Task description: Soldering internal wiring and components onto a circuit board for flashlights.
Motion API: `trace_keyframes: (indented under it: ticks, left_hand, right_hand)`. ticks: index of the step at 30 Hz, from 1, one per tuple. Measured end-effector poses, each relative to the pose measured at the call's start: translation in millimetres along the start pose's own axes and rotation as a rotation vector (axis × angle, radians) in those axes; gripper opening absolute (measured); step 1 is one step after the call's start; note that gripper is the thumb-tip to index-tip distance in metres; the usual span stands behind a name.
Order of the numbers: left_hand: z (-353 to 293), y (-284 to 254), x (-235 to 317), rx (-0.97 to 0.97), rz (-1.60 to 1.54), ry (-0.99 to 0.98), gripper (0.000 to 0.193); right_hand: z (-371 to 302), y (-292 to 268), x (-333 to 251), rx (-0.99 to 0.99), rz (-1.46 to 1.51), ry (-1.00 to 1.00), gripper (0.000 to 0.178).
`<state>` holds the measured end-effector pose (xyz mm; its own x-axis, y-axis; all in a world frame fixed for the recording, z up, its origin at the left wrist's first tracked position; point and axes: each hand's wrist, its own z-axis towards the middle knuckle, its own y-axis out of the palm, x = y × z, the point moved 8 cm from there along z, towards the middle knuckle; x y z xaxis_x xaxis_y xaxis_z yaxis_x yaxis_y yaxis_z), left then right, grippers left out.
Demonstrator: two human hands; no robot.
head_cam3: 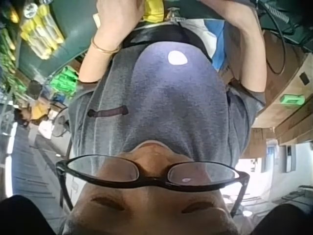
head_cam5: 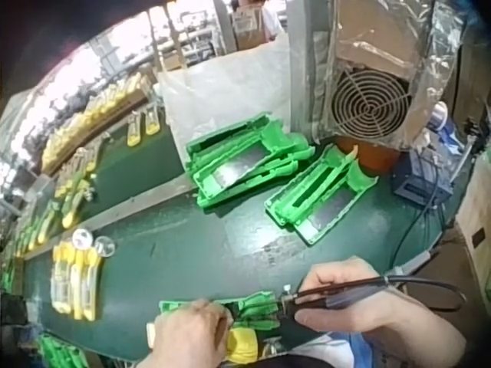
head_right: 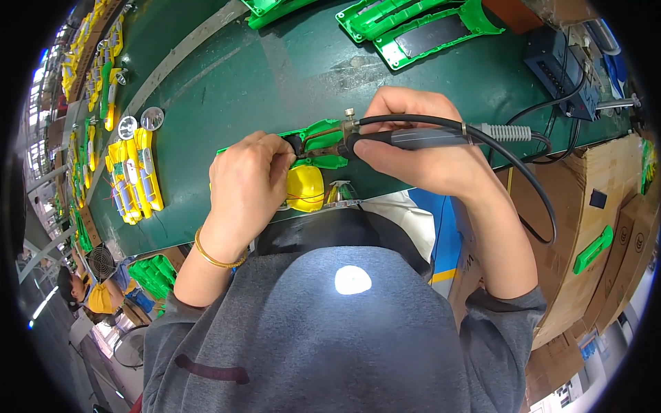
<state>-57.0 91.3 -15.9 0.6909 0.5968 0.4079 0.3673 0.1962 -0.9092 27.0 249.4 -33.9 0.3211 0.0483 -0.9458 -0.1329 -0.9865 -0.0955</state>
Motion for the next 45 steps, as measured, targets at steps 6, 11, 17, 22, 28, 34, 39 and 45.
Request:
trace_keyframes:
  ticks: [6, 11, 17, 22, 28, 34, 39, 45]
  left_hand:
    - [0.2, -1.7, -0.5, 0.005, -0.008, -0.002, 0.008]
    - [-0.5, -1.9, -2.2, 0.006, -0.016, 0.008, 0.008]
    - [-0.4, -2.8, -4.3, 0.003, -0.045, 0.007, 0.006]
    - [-2.9, -1.1, -13.8, -0.018, -0.227, -0.014, 0.004]
    - [-2.3, 2.7, -20.4, -0.127, -0.370, -0.140, 0.004]
    - [-3.7, 0.1, -10.0, 0.007, -0.239, -0.009, 0.003]
    - [-0.5, 1.1, -7.7, -0.027, -0.090, -0.030, 0.005]
    - [-1.0, -0.1, -6.5, -0.006, -0.072, -0.027, 0.004]
  right_hand:
    - [2.7, 1.4, -4.3, -0.021, -0.067, -0.001, 0.014]
    - [3.3, -0.9, -5.5, -0.013, -0.076, 0.001, 0.014]
    - [4.7, -1.7, -6.7, -0.016, -0.024, -0.020, 0.013]
    - [5.7, -4.3, -7.9, -0.003, -0.021, -0.027, 0.013]
    - [4.8, -8.9, -6.2, 0.023, 0.012, -0.008, 0.013]
    - [6.3, -6.3, -6.6, -0.004, -0.014, -0.015, 0.012]
    - [8.4, -3.9, -6.9, -0.015, -0.052, -0.012, 0.013]
    - [11.5, 0.1, -11.9, -0.041, -0.061, -0.022, 0.014]
